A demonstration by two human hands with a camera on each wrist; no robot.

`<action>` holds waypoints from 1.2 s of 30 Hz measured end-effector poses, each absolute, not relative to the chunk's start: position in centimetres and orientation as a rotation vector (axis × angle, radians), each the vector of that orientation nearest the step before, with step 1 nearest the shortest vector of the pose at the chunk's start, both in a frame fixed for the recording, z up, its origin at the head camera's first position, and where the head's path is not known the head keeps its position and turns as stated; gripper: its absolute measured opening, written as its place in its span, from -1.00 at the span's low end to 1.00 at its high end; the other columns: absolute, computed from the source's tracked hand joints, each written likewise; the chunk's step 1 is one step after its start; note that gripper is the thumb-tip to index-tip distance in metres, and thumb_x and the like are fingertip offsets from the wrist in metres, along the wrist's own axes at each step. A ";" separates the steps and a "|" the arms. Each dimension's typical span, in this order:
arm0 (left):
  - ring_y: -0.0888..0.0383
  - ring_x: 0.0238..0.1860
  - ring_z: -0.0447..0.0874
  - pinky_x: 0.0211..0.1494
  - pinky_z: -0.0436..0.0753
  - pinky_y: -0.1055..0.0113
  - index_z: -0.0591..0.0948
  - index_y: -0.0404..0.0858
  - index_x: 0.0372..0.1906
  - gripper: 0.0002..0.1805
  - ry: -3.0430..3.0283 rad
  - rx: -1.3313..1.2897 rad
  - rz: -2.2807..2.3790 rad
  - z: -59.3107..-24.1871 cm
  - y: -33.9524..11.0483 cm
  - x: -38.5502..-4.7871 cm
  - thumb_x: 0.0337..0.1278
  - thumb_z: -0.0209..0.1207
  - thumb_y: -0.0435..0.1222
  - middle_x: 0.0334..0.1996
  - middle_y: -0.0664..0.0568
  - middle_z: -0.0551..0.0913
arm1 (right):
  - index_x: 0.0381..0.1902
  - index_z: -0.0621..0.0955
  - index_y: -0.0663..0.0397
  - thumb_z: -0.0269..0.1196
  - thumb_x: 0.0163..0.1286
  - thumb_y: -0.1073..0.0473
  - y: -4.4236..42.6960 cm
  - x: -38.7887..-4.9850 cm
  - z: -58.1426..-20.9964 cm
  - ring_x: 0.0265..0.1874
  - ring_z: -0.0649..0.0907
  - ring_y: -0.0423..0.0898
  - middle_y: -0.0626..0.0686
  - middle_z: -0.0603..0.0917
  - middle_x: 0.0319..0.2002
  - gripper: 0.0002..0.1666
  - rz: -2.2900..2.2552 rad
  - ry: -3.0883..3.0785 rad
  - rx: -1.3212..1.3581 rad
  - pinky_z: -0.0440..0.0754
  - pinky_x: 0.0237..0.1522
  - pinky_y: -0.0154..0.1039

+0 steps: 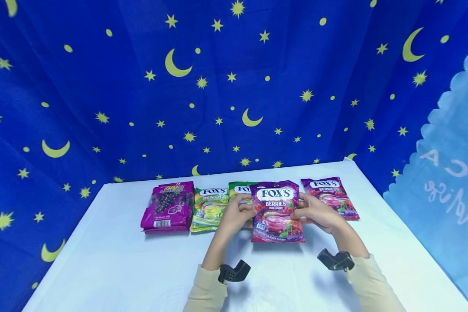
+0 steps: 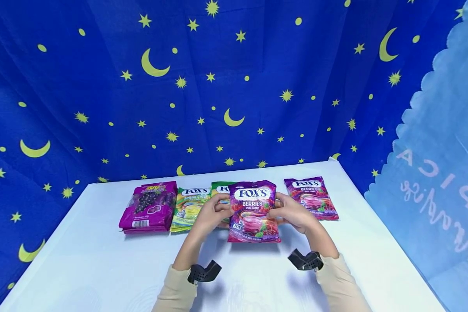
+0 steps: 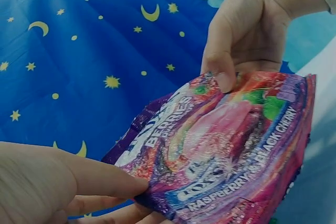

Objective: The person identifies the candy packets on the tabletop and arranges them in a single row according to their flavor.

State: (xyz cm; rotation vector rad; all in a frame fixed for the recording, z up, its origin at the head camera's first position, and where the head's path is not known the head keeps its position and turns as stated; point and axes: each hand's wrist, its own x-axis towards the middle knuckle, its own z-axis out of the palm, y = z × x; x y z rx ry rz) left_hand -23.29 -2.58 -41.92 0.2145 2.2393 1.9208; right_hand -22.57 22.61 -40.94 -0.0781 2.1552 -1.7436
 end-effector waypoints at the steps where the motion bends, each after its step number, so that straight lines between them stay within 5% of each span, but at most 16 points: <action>1: 0.02 -0.39 0.68 -0.34 0.74 0.06 0.44 -0.36 0.20 -0.48 2.234 0.213 1.924 -41.9 -2.7 -23.2 0.08 0.25 -0.51 -0.24 -0.16 0.67 | 0.45 -0.23 0.47 0.28 0.17 0.32 22.6 -22.5 -40.9 -0.03 0.61 0.10 0.57 0.05 0.36 0.16 -1.748 2.150 -0.086 0.64 0.01 -0.04; 7: 0.00 -0.41 0.67 -0.41 0.74 0.11 0.41 -0.33 0.19 -0.47 2.220 0.219 1.932 -41.8 -3.1 -22.8 0.08 0.24 -0.53 -0.24 -0.15 0.65 | 0.43 -0.27 0.50 0.26 0.14 0.38 22.4 -22.4 -40.7 -0.17 0.64 0.03 0.58 0.19 0.29 0.17 -1.768 2.114 -0.134 0.66 -0.04 -0.10; 21: 0.04 -0.37 0.62 -0.37 0.73 0.00 0.39 -0.33 -0.05 -0.65 2.165 0.237 1.960 -41.0 -4.4 -22.4 0.08 0.18 -0.59 -0.27 -0.20 0.58 | 0.44 -0.22 0.50 0.32 0.10 0.34 21.3 -22.8 -40.2 0.00 0.56 0.11 0.54 0.10 0.35 0.20 -1.704 2.111 -0.197 0.62 0.03 -0.06; 30: 0.01 -0.36 0.63 -0.34 0.69 -0.15 0.40 -0.37 -0.10 -0.70 2.175 0.266 1.894 -41.9 -4.2 -23.0 0.08 0.16 -0.62 -0.29 -0.20 0.59 | 0.41 0.08 0.44 0.32 0.11 0.34 21.5 -22.3 -41.0 -0.09 0.59 0.05 0.38 0.43 0.16 -0.01 -1.712 2.141 -0.175 0.68 -0.08 -0.10; 36: 0.04 -0.35 0.66 -0.41 0.73 0.02 0.42 -0.30 -0.10 -0.69 2.192 0.257 1.900 -41.9 -3.2 -23.4 0.09 0.21 -0.58 -0.28 -0.14 0.63 | 0.44 0.00 0.42 0.32 0.13 0.32 22.3 -22.4 -40.8 0.05 0.53 0.15 0.44 0.33 0.25 0.05 -1.692 2.169 -0.169 0.67 -0.04 -0.09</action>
